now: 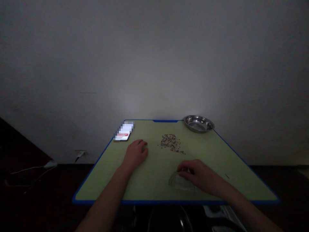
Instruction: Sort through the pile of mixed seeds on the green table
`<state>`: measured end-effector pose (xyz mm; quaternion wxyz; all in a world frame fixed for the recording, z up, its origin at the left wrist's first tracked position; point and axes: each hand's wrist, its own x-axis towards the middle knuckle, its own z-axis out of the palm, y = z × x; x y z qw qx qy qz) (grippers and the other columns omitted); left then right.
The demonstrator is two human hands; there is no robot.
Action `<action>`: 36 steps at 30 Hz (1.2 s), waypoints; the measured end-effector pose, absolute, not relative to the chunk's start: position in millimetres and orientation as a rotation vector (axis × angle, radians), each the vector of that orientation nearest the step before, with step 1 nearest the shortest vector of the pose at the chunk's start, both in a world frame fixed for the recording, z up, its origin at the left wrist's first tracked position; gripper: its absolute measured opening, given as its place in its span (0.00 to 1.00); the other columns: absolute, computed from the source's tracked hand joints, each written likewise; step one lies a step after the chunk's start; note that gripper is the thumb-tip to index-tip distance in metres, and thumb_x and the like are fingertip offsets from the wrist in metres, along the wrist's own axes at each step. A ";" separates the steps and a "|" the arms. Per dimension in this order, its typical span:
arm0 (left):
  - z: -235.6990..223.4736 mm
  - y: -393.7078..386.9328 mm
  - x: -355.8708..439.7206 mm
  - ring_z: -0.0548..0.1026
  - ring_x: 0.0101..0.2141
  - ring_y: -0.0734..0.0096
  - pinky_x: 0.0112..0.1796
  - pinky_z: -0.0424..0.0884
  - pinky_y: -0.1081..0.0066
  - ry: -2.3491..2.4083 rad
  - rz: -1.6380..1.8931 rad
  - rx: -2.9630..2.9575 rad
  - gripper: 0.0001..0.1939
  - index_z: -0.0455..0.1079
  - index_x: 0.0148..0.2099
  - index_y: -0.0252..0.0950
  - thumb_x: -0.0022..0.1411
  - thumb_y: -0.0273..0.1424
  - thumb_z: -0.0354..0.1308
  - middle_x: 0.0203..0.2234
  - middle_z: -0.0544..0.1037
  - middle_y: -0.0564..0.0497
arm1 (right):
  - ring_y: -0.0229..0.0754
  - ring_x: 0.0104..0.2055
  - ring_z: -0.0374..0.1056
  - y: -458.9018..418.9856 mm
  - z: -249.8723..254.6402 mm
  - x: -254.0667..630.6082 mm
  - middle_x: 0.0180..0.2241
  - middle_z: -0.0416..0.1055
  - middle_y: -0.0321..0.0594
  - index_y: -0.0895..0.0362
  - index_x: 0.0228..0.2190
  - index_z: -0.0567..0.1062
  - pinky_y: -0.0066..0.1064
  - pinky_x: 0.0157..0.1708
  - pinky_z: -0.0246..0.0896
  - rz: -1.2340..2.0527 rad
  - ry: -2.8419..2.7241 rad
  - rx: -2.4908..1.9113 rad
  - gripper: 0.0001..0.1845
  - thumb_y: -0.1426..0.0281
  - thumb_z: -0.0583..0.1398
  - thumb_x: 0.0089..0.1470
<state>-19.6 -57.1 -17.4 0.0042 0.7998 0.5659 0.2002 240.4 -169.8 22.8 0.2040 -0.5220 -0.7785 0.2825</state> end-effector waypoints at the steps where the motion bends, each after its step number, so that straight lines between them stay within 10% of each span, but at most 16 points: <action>1: -17.3 -57.2 -19.7 0.68 0.50 0.62 0.52 0.61 0.61 1.775 0.629 2.504 0.16 0.70 0.48 0.37 0.58 0.33 0.50 0.49 0.71 0.44 | 0.38 0.32 0.68 -167.0 24.3 244.1 0.30 0.75 0.37 0.55 0.32 0.77 0.27 0.33 0.57 0.773 -2.152 -1.468 0.09 0.68 0.57 0.54; 36: -16.0 -57.2 -23.4 0.67 0.51 0.62 0.52 0.60 0.61 1.780 0.605 2.463 0.16 0.70 0.48 0.37 0.58 0.32 0.51 0.50 0.70 0.43 | 0.42 0.35 0.69 -51.5 21.4 235.2 0.34 0.76 0.42 0.56 0.35 0.75 0.29 0.31 0.54 0.175 -2.273 -1.640 0.09 0.67 0.55 0.55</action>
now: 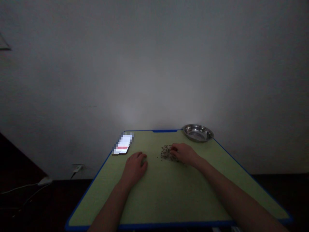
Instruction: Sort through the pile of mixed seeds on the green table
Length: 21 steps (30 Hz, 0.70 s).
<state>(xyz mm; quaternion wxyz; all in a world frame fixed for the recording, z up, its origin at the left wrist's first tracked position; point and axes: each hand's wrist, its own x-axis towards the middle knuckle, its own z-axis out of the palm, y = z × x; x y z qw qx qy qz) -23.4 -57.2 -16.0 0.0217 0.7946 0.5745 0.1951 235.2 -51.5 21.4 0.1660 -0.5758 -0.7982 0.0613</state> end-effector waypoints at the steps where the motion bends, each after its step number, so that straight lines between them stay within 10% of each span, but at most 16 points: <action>1: -16.6 -57.0 -23.6 0.67 0.51 0.62 0.52 0.60 0.61 1.773 0.612 2.464 0.16 0.70 0.48 0.37 0.58 0.32 0.51 0.50 0.70 0.43 | 0.42 0.35 0.69 -48.2 21.8 235.8 0.35 0.76 0.42 0.56 0.36 0.75 0.29 0.32 0.54 0.146 -2.254 -1.654 0.10 0.66 0.55 0.56; 21: -17.9 -56.6 -24.1 0.68 0.50 0.62 0.52 0.61 0.60 1.770 0.639 2.445 0.16 0.70 0.47 0.36 0.58 0.31 0.51 0.49 0.71 0.43 | 0.45 0.35 0.69 -31.4 20.0 225.9 0.32 0.74 0.50 0.59 0.37 0.74 0.31 0.34 0.54 -0.337 -2.347 -1.716 0.13 0.72 0.50 0.60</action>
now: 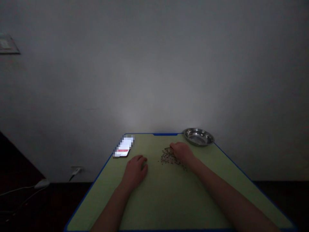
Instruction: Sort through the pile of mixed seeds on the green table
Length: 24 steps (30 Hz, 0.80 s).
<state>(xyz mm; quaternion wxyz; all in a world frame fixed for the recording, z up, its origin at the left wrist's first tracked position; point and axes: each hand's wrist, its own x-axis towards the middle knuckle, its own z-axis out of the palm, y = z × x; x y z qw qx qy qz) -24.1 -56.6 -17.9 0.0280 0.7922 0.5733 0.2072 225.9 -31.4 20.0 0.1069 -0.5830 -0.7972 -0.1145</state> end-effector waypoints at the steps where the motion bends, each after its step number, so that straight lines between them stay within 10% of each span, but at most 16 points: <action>1: -18.0 -56.6 -24.0 0.68 0.50 0.62 0.52 0.61 0.60 1.769 0.642 2.449 0.16 0.71 0.47 0.36 0.58 0.31 0.50 0.49 0.71 0.43 | 0.45 0.35 0.69 -35.2 18.4 226.4 0.32 0.74 0.49 0.59 0.37 0.74 0.31 0.33 0.55 -0.336 -2.376 -1.702 0.12 0.73 0.51 0.59; 24: -15.8 -57.7 -22.3 0.67 0.51 0.63 0.53 0.59 0.62 1.791 0.595 2.430 0.16 0.70 0.48 0.37 0.57 0.31 0.51 0.50 0.71 0.44 | 0.40 0.30 0.68 -114.1 -12.1 251.4 0.27 0.74 0.39 0.56 0.31 0.73 0.29 0.32 0.59 -0.519 -2.489 -1.224 0.08 0.79 0.56 0.52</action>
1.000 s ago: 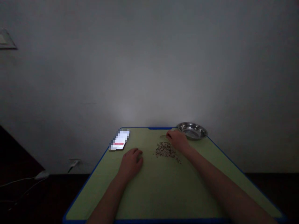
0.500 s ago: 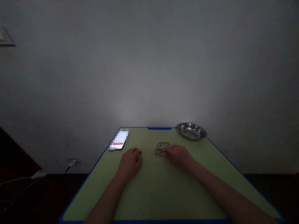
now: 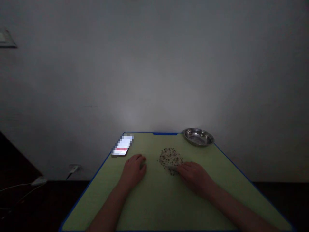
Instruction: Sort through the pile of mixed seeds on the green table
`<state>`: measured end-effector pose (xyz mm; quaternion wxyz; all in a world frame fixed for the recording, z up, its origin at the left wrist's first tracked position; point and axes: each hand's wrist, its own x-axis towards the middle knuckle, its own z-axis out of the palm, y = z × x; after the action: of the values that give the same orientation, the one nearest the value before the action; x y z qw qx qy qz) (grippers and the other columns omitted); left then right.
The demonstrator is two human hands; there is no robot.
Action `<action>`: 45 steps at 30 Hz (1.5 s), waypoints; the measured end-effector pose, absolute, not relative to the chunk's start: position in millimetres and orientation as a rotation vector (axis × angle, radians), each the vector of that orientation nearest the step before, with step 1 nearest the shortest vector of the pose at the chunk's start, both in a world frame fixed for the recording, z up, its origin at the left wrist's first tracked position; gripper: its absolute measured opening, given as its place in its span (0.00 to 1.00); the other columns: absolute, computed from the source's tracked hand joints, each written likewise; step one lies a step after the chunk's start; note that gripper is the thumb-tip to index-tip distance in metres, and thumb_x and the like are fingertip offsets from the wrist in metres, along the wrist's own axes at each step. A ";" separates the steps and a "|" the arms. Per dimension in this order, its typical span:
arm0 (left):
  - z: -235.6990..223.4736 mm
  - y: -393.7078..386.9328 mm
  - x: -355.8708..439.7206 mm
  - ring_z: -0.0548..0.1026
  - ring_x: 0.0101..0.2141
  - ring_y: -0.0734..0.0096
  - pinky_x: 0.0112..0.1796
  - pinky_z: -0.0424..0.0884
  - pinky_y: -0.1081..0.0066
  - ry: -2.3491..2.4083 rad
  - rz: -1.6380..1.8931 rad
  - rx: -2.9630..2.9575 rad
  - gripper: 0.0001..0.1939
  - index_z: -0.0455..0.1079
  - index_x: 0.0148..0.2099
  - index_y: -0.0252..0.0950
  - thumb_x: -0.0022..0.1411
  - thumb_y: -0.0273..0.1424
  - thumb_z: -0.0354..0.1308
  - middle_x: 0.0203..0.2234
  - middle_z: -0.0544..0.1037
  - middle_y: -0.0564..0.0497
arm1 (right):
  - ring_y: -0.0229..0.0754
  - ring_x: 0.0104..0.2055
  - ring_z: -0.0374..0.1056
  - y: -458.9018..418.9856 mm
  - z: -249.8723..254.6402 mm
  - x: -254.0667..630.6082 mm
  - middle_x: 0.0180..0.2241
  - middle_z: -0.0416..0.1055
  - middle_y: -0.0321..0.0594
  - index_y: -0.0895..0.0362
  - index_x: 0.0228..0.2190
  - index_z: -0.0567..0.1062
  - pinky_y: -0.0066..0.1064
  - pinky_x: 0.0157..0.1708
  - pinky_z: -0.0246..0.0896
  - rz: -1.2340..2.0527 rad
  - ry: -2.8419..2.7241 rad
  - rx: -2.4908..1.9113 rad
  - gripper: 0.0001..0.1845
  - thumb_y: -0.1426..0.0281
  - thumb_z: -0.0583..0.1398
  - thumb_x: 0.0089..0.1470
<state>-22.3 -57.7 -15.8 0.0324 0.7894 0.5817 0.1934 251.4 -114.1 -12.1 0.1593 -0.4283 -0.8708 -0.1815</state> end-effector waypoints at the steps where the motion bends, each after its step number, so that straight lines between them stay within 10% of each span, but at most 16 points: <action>1: -16.0 -57.5 -22.4 0.67 0.51 0.63 0.53 0.59 0.62 1.794 0.599 2.427 0.16 0.70 0.48 0.37 0.57 0.31 0.51 0.50 0.70 0.44 | 0.40 0.30 0.68 -115.9 -12.7 252.2 0.27 0.74 0.39 0.56 0.31 0.72 0.29 0.32 0.59 -0.517 -2.484 -1.202 0.08 0.79 0.56 0.52; 31: -17.1 -56.8 -22.3 0.67 0.51 0.62 0.52 0.60 0.61 1.776 0.634 2.464 0.16 0.70 0.48 0.37 0.57 0.31 0.52 0.49 0.71 0.44 | 0.44 0.33 0.69 -143.3 -11.8 257.7 0.31 0.74 0.43 0.57 0.33 0.75 0.36 0.35 0.63 -0.316 -2.396 -1.222 0.11 0.78 0.54 0.53; 45: -16.4 -56.4 -22.5 0.68 0.50 0.63 0.52 0.60 0.62 1.782 0.605 2.481 0.16 0.70 0.48 0.37 0.58 0.31 0.51 0.49 0.71 0.45 | 0.40 0.32 0.68 -128.7 21.1 288.7 0.30 0.75 0.38 0.56 0.30 0.75 0.30 0.33 0.61 0.610 -2.149 -1.454 0.07 0.71 0.56 0.52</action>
<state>-22.5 -56.4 -16.4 0.0136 0.7967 0.5721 0.1944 288.7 -128.7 21.1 0.2359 -0.5301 -0.7836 0.2223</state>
